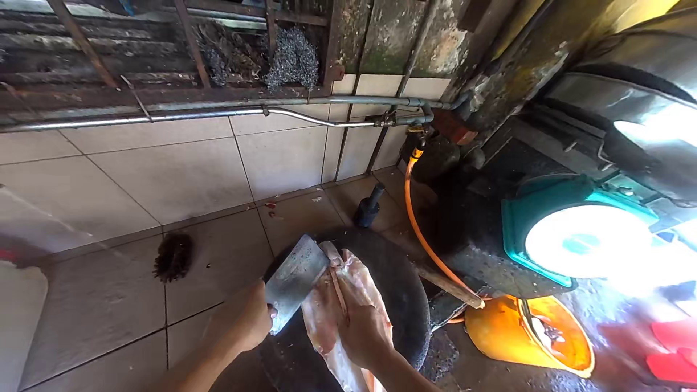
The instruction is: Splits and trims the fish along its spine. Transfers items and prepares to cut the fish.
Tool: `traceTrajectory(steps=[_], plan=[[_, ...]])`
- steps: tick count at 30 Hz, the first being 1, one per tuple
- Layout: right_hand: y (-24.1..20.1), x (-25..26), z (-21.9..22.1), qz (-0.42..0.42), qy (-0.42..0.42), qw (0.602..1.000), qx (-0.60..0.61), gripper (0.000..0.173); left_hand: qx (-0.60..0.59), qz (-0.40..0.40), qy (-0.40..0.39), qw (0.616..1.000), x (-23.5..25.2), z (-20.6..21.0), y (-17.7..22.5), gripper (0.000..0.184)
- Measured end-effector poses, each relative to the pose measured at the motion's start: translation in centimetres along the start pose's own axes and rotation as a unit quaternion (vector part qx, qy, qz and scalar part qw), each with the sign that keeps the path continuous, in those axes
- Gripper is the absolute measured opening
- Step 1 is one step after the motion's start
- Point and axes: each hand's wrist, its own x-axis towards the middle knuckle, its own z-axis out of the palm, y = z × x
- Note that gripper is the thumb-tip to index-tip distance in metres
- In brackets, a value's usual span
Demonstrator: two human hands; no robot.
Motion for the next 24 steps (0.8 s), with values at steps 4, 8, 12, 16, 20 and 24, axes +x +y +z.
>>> traceTrajectory(steps=[4,8,12,16,20,24], plan=[[-1.2,-0.2,0.2,0.043,-0.023,0.998,0.047,0.036,-0.07,0.013,0.068,0.995,-2.0,-1.8,0.3,0.04],[-2.7,-0.3,1.2,0.083,-0.025,0.995,0.055,0.028,-0.221,0.009,0.181,0.958,-4.1,-2.3,0.4,0.031],[-1.3,-0.7,-1.3,0.066,-0.04,0.997,-0.02,0.029,-0.467,0.032,0.196,0.862,-5.3,-1.1,-0.3,0.032],[2.7,-0.9,-5.2,-0.053,-0.034,0.987,-0.15,0.056,-0.557,0.059,0.208,0.802,-6.6,0.5,-1.6,0.027],[6.8,-0.3,-8.7,-0.215,-0.1,0.937,-0.257,0.063,-0.542,0.059,0.226,0.808,-7.6,1.6,-2.7,0.027],[7.5,1.2,-10.3,-0.294,-0.15,0.902,-0.278,0.051,-0.457,0.09,0.226,0.856,-8.9,2.8,-3.0,0.029]])
